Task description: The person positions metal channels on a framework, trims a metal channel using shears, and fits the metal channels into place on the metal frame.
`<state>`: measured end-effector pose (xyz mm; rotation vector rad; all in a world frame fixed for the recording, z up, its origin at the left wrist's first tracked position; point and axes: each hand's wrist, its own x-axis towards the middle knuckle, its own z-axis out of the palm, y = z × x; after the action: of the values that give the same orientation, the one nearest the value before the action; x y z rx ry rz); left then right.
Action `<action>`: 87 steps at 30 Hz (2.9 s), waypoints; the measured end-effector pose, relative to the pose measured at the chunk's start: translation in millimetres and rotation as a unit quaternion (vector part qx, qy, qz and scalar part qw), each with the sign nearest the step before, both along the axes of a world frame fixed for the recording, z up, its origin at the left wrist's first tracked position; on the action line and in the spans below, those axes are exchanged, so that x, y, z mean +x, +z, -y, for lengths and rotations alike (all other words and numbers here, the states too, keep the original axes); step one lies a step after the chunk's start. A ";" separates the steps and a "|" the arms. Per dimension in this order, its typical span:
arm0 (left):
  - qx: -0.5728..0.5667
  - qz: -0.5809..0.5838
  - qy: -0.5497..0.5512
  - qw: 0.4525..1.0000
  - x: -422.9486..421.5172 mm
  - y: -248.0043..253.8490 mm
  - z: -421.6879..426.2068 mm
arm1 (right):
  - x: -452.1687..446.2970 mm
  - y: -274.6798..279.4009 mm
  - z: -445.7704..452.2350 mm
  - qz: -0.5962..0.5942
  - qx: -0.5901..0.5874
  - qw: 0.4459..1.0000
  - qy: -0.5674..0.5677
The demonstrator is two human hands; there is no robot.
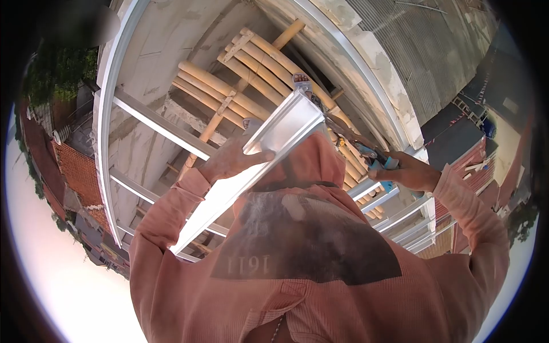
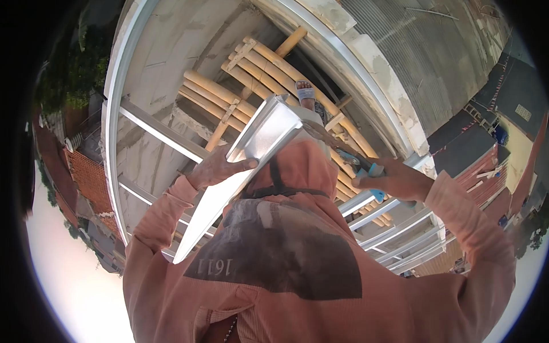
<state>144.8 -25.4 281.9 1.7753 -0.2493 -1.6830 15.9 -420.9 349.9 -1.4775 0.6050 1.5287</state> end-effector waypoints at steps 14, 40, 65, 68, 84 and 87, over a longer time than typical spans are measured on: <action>-0.033 0.001 -0.004 0.999 4.0 -4.4 1.0 | -22.5 3.3 -36.6 -0.015 0.047 0.978 -0.204; -0.010 0.058 -0.014 0.998 -0.7 1.6 0.4 | -24.8 -9.5 -43.2 0.167 -0.064 0.981 -0.077; -0.001 0.084 -0.004 0.996 -9.6 -10.7 -4.8 | -61.5 -42.5 -90.6 0.081 0.060 0.958 -0.268; 0.003 0.110 0.005 0.994 -11.6 -12.7 -4.0 | -61.9 -45.2 -94.4 0.113 0.025 0.965 -0.235; -0.010 0.050 -0.011 0.999 -7.5 -32.2 -5.0 | -52.4 -52.6 -66.0 -0.049 0.114 0.936 -0.329; -0.020 0.064 -0.001 0.998 -7.6 -34.4 -1.7 | -40.2 -49.4 -60.2 -0.048 0.118 0.939 -0.319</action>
<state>137.2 -23.6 247.5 1.8544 -0.3387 -1.5572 -24.3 -360.8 300.5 -0.8998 0.8281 1.1111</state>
